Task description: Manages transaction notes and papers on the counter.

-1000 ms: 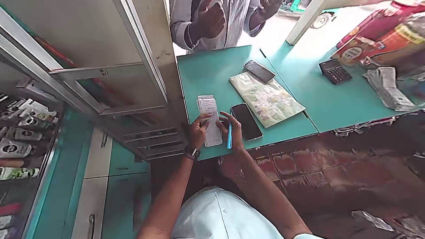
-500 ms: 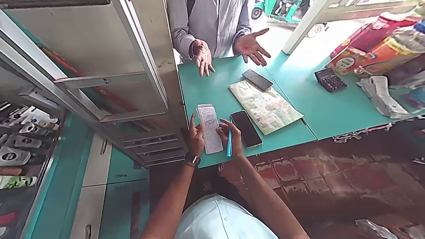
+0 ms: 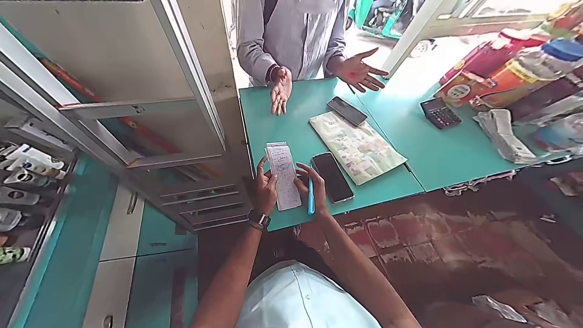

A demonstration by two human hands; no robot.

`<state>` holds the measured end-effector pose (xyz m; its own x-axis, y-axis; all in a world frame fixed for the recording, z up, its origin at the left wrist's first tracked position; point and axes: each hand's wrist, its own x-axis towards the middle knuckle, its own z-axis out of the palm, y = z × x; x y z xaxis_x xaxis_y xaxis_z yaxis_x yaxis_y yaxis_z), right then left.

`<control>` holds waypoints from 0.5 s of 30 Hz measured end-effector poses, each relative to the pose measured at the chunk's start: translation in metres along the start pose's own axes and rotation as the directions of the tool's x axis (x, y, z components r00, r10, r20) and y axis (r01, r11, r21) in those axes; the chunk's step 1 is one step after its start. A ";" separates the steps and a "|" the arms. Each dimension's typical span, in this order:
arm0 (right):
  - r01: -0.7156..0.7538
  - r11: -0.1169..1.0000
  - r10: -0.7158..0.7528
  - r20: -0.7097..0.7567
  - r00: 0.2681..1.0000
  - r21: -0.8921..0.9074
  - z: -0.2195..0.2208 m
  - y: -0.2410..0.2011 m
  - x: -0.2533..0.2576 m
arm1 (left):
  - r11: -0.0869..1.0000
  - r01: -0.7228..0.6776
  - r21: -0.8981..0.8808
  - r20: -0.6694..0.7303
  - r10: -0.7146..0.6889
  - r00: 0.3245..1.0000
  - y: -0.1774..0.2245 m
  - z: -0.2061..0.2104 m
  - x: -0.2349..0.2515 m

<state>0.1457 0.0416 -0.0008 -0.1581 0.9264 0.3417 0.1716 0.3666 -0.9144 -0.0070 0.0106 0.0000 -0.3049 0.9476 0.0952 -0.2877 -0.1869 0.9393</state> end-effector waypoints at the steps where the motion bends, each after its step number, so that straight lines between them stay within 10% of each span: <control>1: -0.004 1.000 0.004 0.001 1.000 -0.005 0.000 -0.001 -0.002 | 1.000 -0.002 0.006 -0.003 0.002 1.000 -0.001 -0.001 -0.001; 15: 0.056 0.996 -0.058 -0.033 0.998 -0.077 0.001 -0.002 -0.005 | 0.915 -0.122 0.385 0.023 0.122 0.992 -0.002 -0.005 -0.003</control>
<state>0.1456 0.0363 -0.0008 -0.1361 0.9058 0.4012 0.2366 0.4230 -0.8747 -0.0098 0.0066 -0.0036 -0.3173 0.9232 0.2168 0.1237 -0.1863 0.9747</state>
